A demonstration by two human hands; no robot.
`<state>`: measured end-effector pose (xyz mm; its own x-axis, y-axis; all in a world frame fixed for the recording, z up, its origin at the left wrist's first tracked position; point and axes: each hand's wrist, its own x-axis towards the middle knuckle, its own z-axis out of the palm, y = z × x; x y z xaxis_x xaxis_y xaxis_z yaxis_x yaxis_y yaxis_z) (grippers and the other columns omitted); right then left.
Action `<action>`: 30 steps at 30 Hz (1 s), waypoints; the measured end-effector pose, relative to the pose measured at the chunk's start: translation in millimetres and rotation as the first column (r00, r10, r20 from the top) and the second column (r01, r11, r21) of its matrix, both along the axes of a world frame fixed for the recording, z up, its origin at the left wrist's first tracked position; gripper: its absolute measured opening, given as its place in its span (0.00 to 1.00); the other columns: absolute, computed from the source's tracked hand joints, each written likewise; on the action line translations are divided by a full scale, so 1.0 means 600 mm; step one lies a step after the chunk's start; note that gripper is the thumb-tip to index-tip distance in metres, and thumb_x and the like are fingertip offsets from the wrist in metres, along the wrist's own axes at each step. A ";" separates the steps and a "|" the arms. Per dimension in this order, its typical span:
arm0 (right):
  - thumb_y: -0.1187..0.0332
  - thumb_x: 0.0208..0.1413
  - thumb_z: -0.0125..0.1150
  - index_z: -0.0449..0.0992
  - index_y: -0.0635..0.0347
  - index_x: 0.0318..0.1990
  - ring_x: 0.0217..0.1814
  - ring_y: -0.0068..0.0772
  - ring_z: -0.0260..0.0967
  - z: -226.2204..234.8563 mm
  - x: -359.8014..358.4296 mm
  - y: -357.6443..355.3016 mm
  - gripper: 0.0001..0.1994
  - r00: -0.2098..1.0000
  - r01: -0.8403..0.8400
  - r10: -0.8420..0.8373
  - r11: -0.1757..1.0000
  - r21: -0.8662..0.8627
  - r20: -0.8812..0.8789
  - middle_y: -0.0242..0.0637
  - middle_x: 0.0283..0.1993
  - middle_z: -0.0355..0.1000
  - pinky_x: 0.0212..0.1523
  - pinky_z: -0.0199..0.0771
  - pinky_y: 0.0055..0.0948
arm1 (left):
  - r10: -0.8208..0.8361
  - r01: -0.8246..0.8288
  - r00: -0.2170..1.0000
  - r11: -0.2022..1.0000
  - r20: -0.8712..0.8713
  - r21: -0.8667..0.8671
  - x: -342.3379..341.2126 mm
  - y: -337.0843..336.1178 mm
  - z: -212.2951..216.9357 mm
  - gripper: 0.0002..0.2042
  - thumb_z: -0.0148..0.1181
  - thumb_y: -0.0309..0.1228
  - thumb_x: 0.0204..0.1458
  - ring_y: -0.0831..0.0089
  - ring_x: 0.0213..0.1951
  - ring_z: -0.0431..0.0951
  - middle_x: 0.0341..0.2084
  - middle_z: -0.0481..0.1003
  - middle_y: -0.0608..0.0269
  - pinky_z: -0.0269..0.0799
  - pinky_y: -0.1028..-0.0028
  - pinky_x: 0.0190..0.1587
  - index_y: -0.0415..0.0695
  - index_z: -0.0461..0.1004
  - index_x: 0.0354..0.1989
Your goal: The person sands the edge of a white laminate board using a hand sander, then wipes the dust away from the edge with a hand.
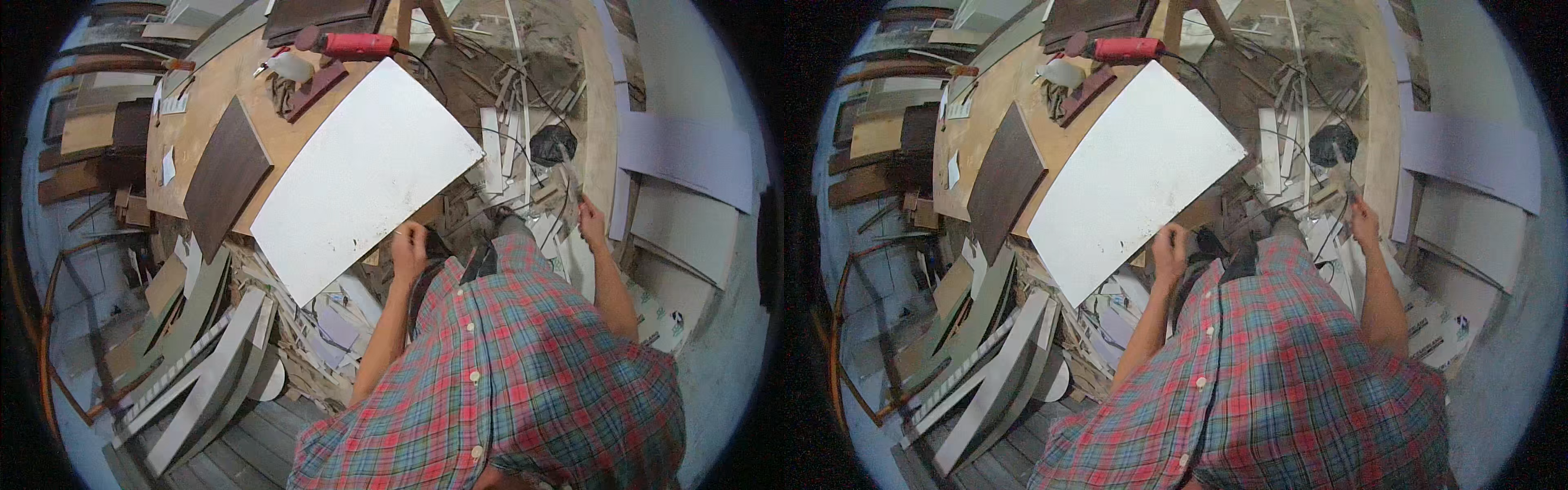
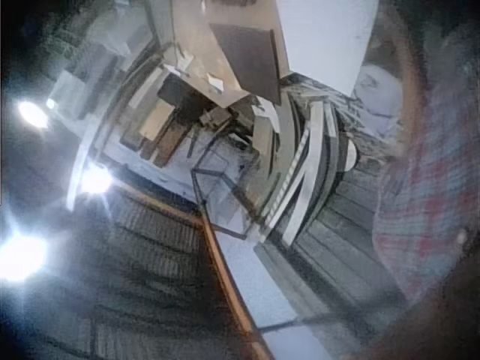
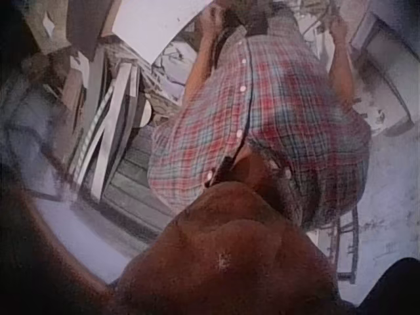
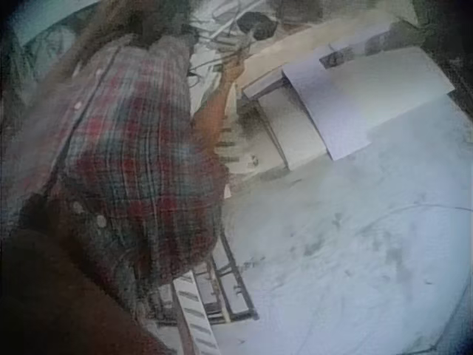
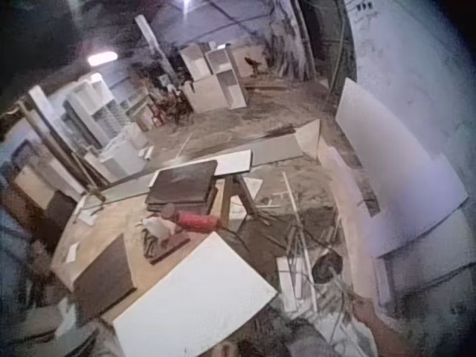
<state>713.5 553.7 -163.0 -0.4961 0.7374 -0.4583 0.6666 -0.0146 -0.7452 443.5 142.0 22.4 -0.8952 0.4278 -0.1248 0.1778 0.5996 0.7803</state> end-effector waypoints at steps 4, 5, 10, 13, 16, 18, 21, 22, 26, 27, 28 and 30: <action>0.61 0.68 0.57 0.68 0.53 0.70 0.20 0.16 0.58 -0.002 -0.016 -0.068 0.24 0.994 -0.006 -0.004 0.996 -0.087 -0.110 0.23 0.23 0.64 0.20 0.61 0.22 | -0.293 0.249 0.907 0.953 -0.304 -0.175 0.012 0.005 0.017 0.08 0.65 0.32 0.55 0.54 0.40 0.76 0.37 0.78 0.56 0.69 0.56 0.44 0.43 0.77 0.39; 0.62 0.68 0.58 0.68 0.54 0.69 0.20 0.16 0.58 0.013 -0.018 -0.090 0.24 0.987 0.048 -0.075 0.982 -0.185 -0.142 0.22 0.23 0.64 0.20 0.61 0.22 | -0.243 0.189 0.884 0.967 -0.399 -0.170 0.004 0.012 0.014 0.08 0.66 0.33 0.54 0.55 0.40 0.76 0.37 0.78 0.57 0.69 0.57 0.44 0.44 0.78 0.39; 0.68 0.63 0.61 0.68 0.45 0.70 0.19 0.16 0.58 0.118 -0.055 -0.176 0.27 0.967 0.148 -0.207 0.932 -0.331 -0.149 0.23 0.23 0.66 0.19 0.63 0.21 | -0.272 0.085 0.813 0.930 -0.515 -0.358 -0.061 0.030 -0.017 0.07 0.65 0.31 0.53 0.58 0.40 0.76 0.37 0.77 0.59 0.67 0.60 0.42 0.47 0.78 0.39; 0.69 0.63 0.61 0.68 0.46 0.70 0.20 0.14 0.59 0.165 -0.097 -0.194 0.27 0.947 0.048 -0.130 0.962 -0.270 -0.293 0.23 0.24 0.67 0.21 0.64 0.21 | -0.311 0.102 0.804 0.912 -0.506 -0.398 -0.075 0.024 -0.030 0.06 0.65 0.30 0.53 0.58 0.38 0.75 0.35 0.76 0.58 0.66 0.60 0.41 0.46 0.77 0.38; 0.69 0.63 0.61 0.69 0.46 0.70 0.21 0.13 0.60 0.181 -0.133 -0.193 0.27 0.948 0.013 -0.092 0.967 -0.253 -0.305 0.23 0.26 0.68 0.22 0.65 0.20 | -0.276 0.115 0.836 0.933 -0.474 -0.341 -0.072 0.030 -0.032 0.06 0.65 0.30 0.53 0.57 0.38 0.75 0.35 0.76 0.57 0.66 0.59 0.41 0.44 0.76 0.37; 0.69 0.63 0.61 0.70 0.46 0.69 0.22 0.13 0.59 0.178 -0.144 -0.188 0.26 0.934 0.007 -0.066 0.986 -0.167 -0.351 0.23 0.27 0.69 0.23 0.64 0.20 | -0.276 0.164 0.855 0.947 -0.439 -0.276 -0.071 0.056 -0.030 0.07 0.65 0.31 0.54 0.57 0.39 0.75 0.36 0.76 0.56 0.67 0.58 0.41 0.44 0.76 0.37; 0.69 0.62 0.61 0.69 0.47 0.69 0.25 0.15 0.61 0.164 -0.132 -0.177 0.26 0.953 0.019 -0.047 0.995 -0.098 -0.300 0.25 0.30 0.71 0.27 0.66 0.20 | -0.271 0.221 0.859 0.961 -0.434 -0.164 -0.075 0.140 -0.028 0.08 0.65 0.33 0.53 0.56 0.41 0.76 0.37 0.77 0.56 0.68 0.56 0.42 0.44 0.76 0.37; 0.68 0.62 0.61 0.69 0.49 0.69 0.26 0.15 0.61 0.160 -0.119 -0.174 0.27 0.961 0.025 -0.057 0.993 -0.119 -0.270 0.25 0.31 0.72 0.29 0.66 0.20 | -0.238 0.211 0.852 0.971 -0.467 -0.112 -0.076 0.176 -0.030 0.08 0.66 0.33 0.53 0.55 0.41 0.76 0.37 0.77 0.56 0.68 0.56 0.43 0.45 0.77 0.36; 0.70 0.66 0.58 0.64 0.56 0.72 0.19 0.16 0.56 0.158 -0.031 -0.158 0.27 0.984 0.034 -0.035 0.999 -0.011 -0.173 0.23 0.23 0.65 0.20 0.58 0.22 | -0.243 0.198 0.803 0.970 -0.544 -0.141 -0.084 0.291 -0.049 0.07 0.67 0.35 0.52 0.57 0.38 0.76 0.33 0.77 0.59 0.68 0.56 0.40 0.48 0.78 0.32; 0.69 0.66 0.58 0.63 0.56 0.72 0.18 0.16 0.56 0.162 -0.001 -0.156 0.27 0.991 0.024 -0.023 1.000 0.008 -0.128 0.23 0.21 0.64 0.20 0.58 0.22 | -0.245 0.185 0.790 0.969 -0.563 -0.162 -0.086 0.306 -0.055 0.06 0.67 0.36 0.51 0.58 0.37 0.76 0.32 0.77 0.60 0.67 0.56 0.40 0.48 0.78 0.31; 0.68 0.66 0.58 0.63 0.57 0.72 0.17 0.16 0.55 0.168 0.031 -0.153 0.27 0.996 0.012 -0.010 1.000 0.026 -0.083 0.23 0.20 0.63 0.20 0.57 0.22 | -0.234 0.156 0.778 0.971 -0.584 -0.181 -0.087 0.317 -0.061 0.06 0.67 0.36 0.51 0.58 0.36 0.76 0.31 0.77 0.61 0.67 0.56 0.39 0.49 0.78 0.30; 0.68 0.65 0.58 0.65 0.57 0.71 0.21 0.17 0.59 0.176 0.086 -0.151 0.27 0.997 0.051 -0.054 0.998 -0.046 -0.053 0.24 0.21 0.64 0.23 0.62 0.23 | -0.252 0.173 0.815 0.965 -0.522 -0.197 -0.088 0.324 -0.069 0.04 0.65 0.33 0.51 0.57 0.34 0.76 0.28 0.77 0.59 0.67 0.55 0.37 0.48 0.78 0.29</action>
<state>764.9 463.3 -57.1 -0.4823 0.7425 -0.4648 0.6230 -0.0823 -0.7779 390.6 336.5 -18.7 -0.7247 0.6301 0.2791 0.6801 0.5886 0.4371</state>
